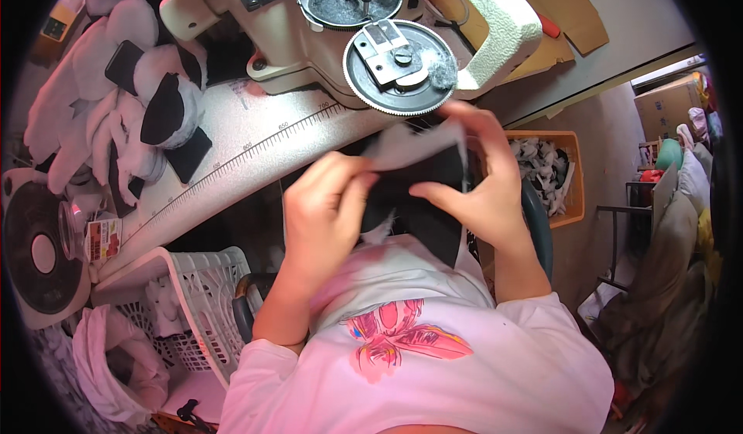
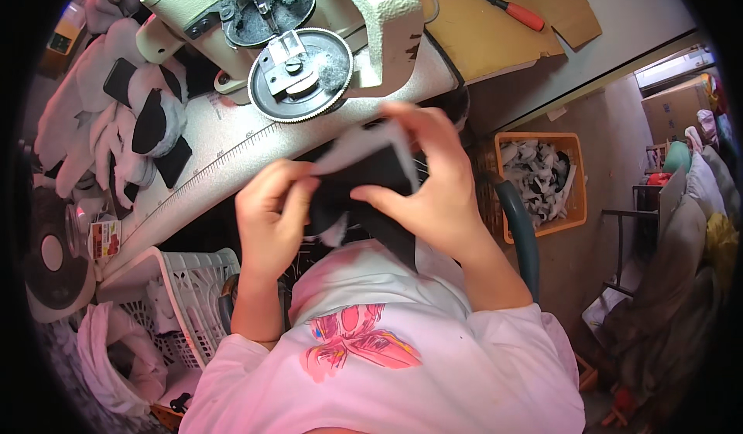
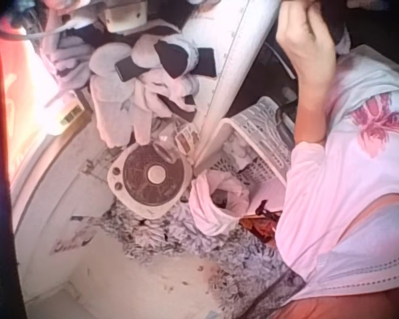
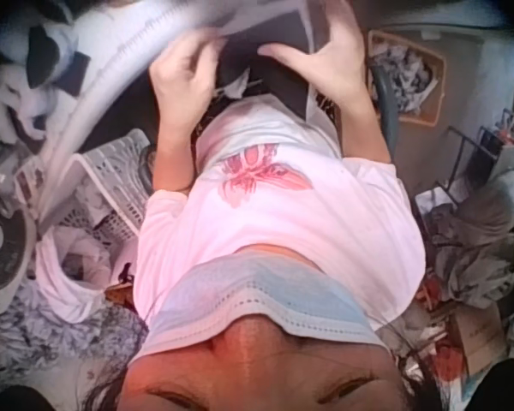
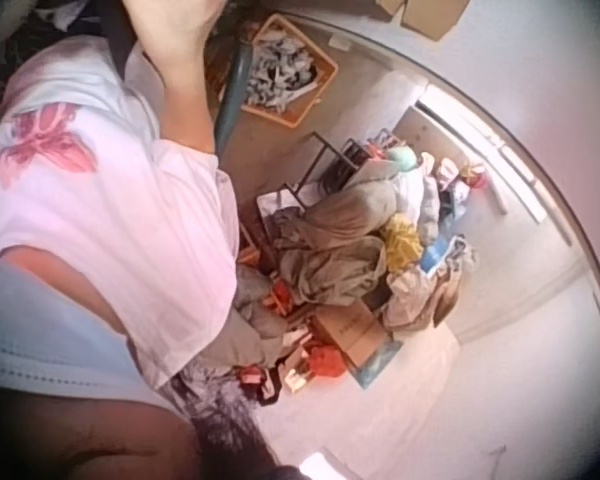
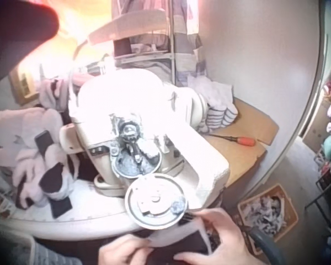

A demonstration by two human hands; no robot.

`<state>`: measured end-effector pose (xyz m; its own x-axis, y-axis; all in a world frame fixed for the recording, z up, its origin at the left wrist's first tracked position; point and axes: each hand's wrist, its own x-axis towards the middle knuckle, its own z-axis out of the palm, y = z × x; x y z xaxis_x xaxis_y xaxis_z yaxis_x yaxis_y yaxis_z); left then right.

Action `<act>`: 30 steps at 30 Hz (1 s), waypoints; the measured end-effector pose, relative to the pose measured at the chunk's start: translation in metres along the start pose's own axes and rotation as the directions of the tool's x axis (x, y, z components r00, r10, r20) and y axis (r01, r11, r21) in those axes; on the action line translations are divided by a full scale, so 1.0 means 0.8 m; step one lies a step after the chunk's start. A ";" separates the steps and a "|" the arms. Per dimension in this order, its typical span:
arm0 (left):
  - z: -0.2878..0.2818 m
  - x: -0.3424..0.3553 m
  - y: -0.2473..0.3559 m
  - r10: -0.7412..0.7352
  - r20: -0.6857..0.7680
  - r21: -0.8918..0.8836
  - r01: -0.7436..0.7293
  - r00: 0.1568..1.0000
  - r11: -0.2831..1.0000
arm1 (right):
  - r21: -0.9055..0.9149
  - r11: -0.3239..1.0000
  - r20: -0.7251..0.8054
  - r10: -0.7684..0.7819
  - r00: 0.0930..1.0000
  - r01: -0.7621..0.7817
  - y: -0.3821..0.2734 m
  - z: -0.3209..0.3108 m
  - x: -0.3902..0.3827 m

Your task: The person sews plush fabric pieces together using a sewing machine, trims thread using thread snips, and aligns and stitches additional fabric components into the plush assembly.

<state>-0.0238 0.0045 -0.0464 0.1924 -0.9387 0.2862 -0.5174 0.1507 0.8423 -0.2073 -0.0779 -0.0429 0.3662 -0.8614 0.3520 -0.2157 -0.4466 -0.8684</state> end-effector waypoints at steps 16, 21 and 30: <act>-0.019 0.019 0.001 -0.399 0.034 -0.468 0.367 0.916 0.804 | 0.002 0.999 0.392 0.046 0.919 -0.051 -0.008 -0.005 0.004; -0.007 0.018 -0.030 -0.180 -0.338 -0.026 0.182 0.924 0.983 | -0.160 0.986 0.406 0.100 0.909 -0.037 -0.022 -0.008 -0.011; -0.030 -0.005 -0.005 0.196 -0.097 -0.062 -0.203 0.976 0.977 | 0.627 0.492 0.608 0.176 0.774 -0.604 -0.057 0.000 0.015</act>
<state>-0.0024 0.0151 -0.0399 0.1669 -0.8564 0.4887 -0.4930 0.3567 0.7935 -0.1928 -0.0679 0.0008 0.7959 -0.5983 -0.0922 0.2404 0.4522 -0.8589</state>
